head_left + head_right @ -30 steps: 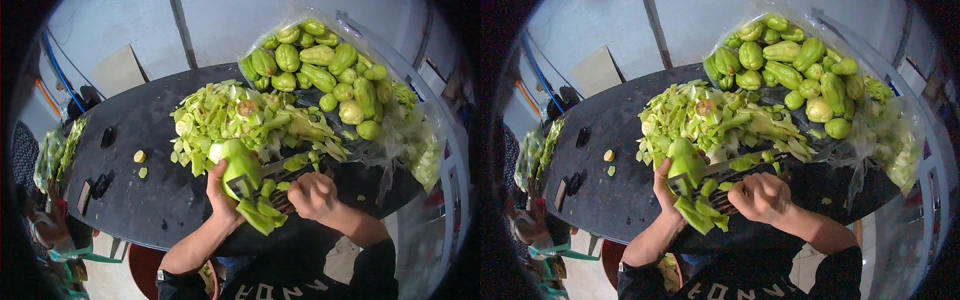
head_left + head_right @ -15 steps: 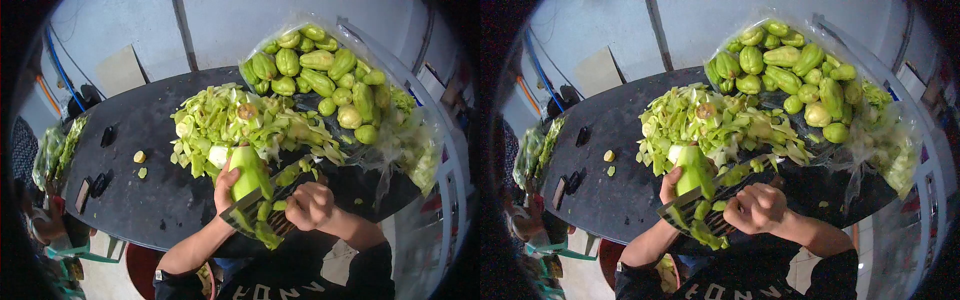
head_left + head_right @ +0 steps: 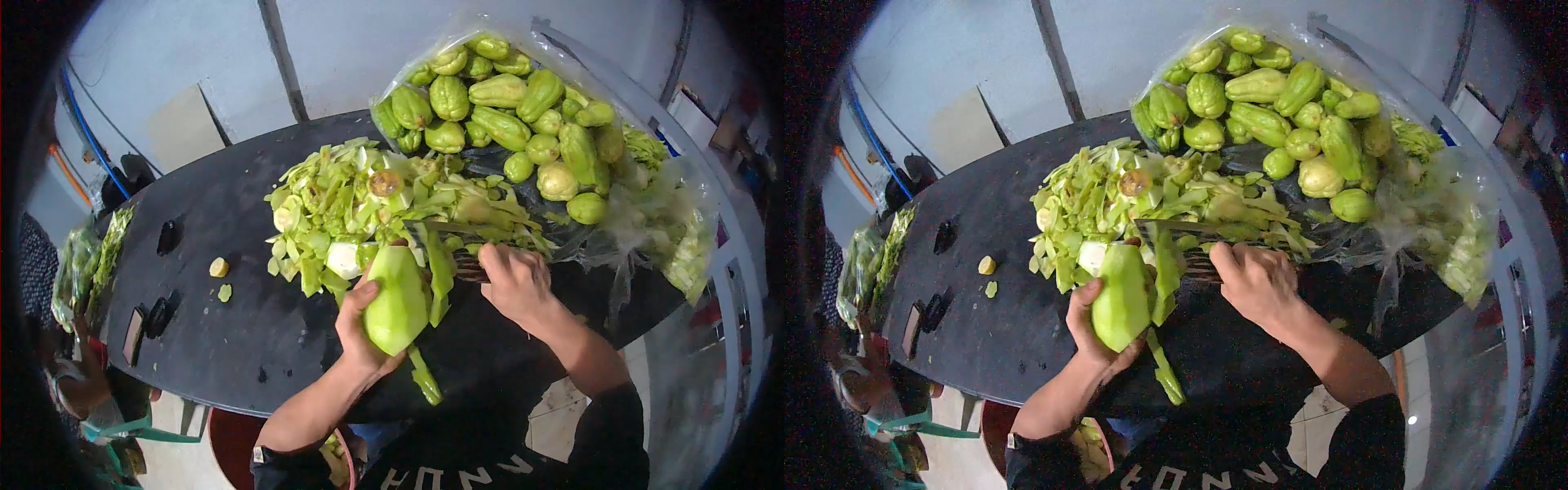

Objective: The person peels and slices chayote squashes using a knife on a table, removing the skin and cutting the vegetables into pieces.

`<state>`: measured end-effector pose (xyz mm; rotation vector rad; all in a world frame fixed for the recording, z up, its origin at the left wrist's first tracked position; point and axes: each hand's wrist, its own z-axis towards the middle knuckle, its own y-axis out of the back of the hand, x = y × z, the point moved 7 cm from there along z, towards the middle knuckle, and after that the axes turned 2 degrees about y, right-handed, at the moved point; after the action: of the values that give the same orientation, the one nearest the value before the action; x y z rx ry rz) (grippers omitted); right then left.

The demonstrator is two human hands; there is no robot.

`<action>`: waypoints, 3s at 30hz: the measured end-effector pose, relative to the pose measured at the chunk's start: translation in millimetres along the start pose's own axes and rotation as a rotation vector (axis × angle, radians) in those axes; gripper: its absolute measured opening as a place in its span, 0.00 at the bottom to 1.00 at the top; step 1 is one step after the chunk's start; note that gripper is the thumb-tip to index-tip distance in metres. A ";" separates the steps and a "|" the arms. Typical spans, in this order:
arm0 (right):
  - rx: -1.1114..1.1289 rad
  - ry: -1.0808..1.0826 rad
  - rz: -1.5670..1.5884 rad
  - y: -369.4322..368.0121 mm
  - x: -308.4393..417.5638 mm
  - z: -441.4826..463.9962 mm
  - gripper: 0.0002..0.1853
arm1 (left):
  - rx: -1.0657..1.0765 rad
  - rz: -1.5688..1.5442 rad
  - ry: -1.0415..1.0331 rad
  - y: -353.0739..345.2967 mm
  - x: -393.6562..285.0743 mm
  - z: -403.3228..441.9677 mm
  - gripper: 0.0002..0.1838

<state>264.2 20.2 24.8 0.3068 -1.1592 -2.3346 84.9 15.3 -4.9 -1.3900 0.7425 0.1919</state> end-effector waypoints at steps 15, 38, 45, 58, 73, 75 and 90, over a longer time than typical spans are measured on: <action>-0.300 0.503 -0.098 30.2 78.5 -7.8 0.08 | -0.212 -0.048 0.097 17.4 5.0 2.4 0.30; -0.214 0.351 -0.057 30.5 45.5 -4.6 0.07 | -0.139 0.095 -0.055 14.2 -4.2 0.4 0.25; -0.069 0.169 0.004 17.0 28.7 1.8 0.10 | -0.037 0.200 -0.091 2.0 -1.3 -1.0 0.28; 0.008 -0.072 0.083 7.9 0.8 4.8 0.13 | -0.001 0.396 -0.067 -11.6 -5.9 -1.5 0.33; -0.327 0.478 -0.026 38.6 72.5 -6.8 0.07 | -0.130 -0.144 0.205 11.6 15.8 -2.1 0.31; -0.348 0.492 -0.056 40.6 75.6 -7.2 0.07 | -0.129 -0.158 0.180 12.4 17.1 -1.0 0.29; -0.461 0.525 0.052 53.9 78.2 -16.2 0.07 | -0.175 0.135 -0.008 29.8 6.2 -2.1 0.31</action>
<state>223.4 -59.9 59.4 0.6550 -0.3648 -2.2004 72.8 17.7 -32.8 -1.5043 0.8291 0.3751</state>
